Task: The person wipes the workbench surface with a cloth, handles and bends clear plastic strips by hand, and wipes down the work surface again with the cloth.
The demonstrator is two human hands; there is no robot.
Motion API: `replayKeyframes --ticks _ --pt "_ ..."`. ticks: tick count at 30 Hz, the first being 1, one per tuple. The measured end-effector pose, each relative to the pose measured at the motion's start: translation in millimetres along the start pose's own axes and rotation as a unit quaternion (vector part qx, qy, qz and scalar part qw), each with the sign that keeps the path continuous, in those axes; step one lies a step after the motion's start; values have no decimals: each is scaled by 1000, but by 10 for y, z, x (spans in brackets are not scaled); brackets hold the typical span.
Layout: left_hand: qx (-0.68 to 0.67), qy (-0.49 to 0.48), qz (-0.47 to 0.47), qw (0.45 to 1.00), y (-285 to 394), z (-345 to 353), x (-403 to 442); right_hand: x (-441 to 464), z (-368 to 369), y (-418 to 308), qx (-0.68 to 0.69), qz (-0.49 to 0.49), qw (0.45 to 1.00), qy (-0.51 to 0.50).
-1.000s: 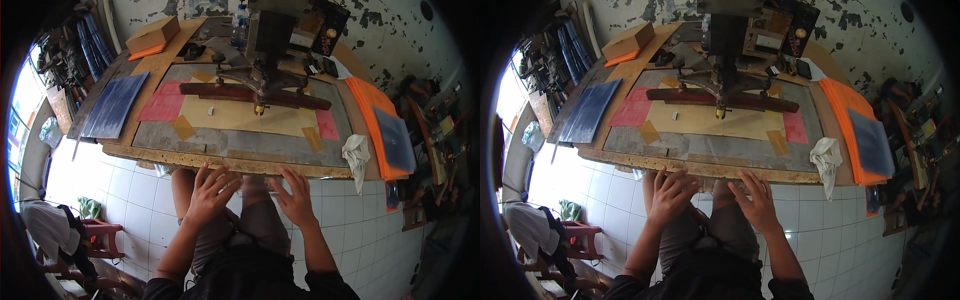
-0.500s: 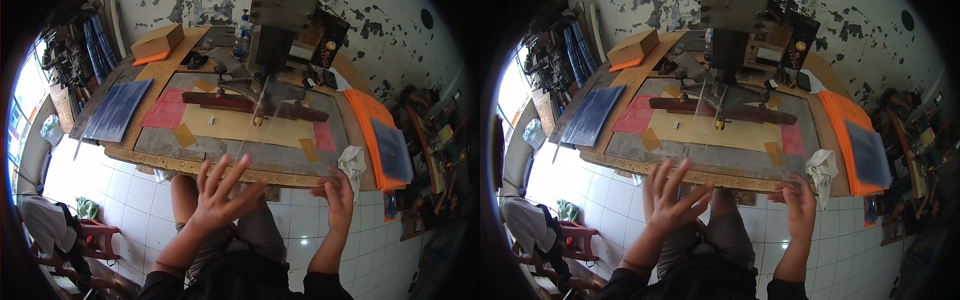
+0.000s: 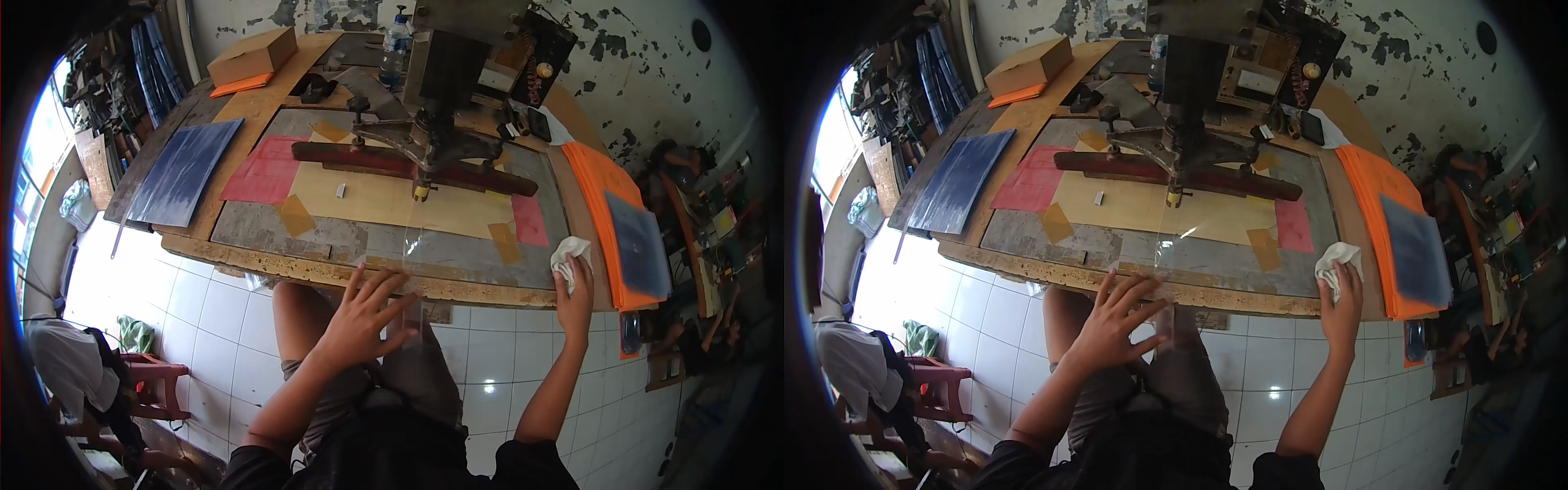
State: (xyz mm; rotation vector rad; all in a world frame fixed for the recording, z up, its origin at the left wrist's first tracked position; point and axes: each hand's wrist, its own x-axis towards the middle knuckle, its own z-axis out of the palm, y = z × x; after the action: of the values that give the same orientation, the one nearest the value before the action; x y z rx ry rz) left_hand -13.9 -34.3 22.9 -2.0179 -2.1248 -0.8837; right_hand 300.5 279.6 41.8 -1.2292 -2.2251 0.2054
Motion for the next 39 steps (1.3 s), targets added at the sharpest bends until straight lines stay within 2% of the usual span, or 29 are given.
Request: replayKeyframes --ticks 1,2,5,6,9,11,13,16,18,20,23,24,27,28,31,32,35,36,39 --pt "-8 -6 5 1000 15 13 -21 43 -17 38 28 17 998 -44" --pt "-15 -11 8 1000 43 44 -42 53 -27 72 31 4 999 -26" --pt "-28 -19 23 999 135 180 -60 206 -119 227 50 42 997 -45" --pt "-25 -16 28 999 151 216 -52 225 -123 172 62 61 996 -6" --pt "-18 -28 31 999 206 279 3 129 -287 -591 203 85 974 53" --pt "-13 -33 29 999 246 319 22 -133 -65 -1017 271 -49 961 31" --pt "-6 -23 29 999 250 383 47 -294 84 -1500 205 -241 942 -112" --pt "-1 -20 21 1000 170 479 10 -148 467 -1493 162 -295 934 -122" --pt "5 -10 26 1000 140 515 7 126 632 -1222 68 -222 972 -46" --pt "0 -9 25 1000 154 521 -4 259 728 -1147 -14 -168 985 20" --pt "-2 -13 23 1000 150 526 -9 67 662 -1657 89 -258 955 -115" --pt "8 -11 25 1000 141 541 -12 0 684 -1744 91 -345 929 -95" --pt "26 -12 31 999 130 543 -21 241 759 -1699 82 -299 944 -113" --pt "30 -10 33 999 130 537 -11 376 781 -1661 20 -267 959 -89" --pt "33 -12 30 999 144 527 -2 418 998 -1770 94 -330 937 -65" --pt "30 -13 28 999 149 526 -10 330 985 -1844 128 -355 917 -130" --pt "25 -13 25 999 146 522 -26 447 990 -1818 125 -416 888 -151" --pt "25 -11 24 999 149 521 -25 545 962 -1779 134 -352 913 -160" --pt "28 -11 20 999 173 516 -17 616 1100 -1683 104 -244 957 -117"
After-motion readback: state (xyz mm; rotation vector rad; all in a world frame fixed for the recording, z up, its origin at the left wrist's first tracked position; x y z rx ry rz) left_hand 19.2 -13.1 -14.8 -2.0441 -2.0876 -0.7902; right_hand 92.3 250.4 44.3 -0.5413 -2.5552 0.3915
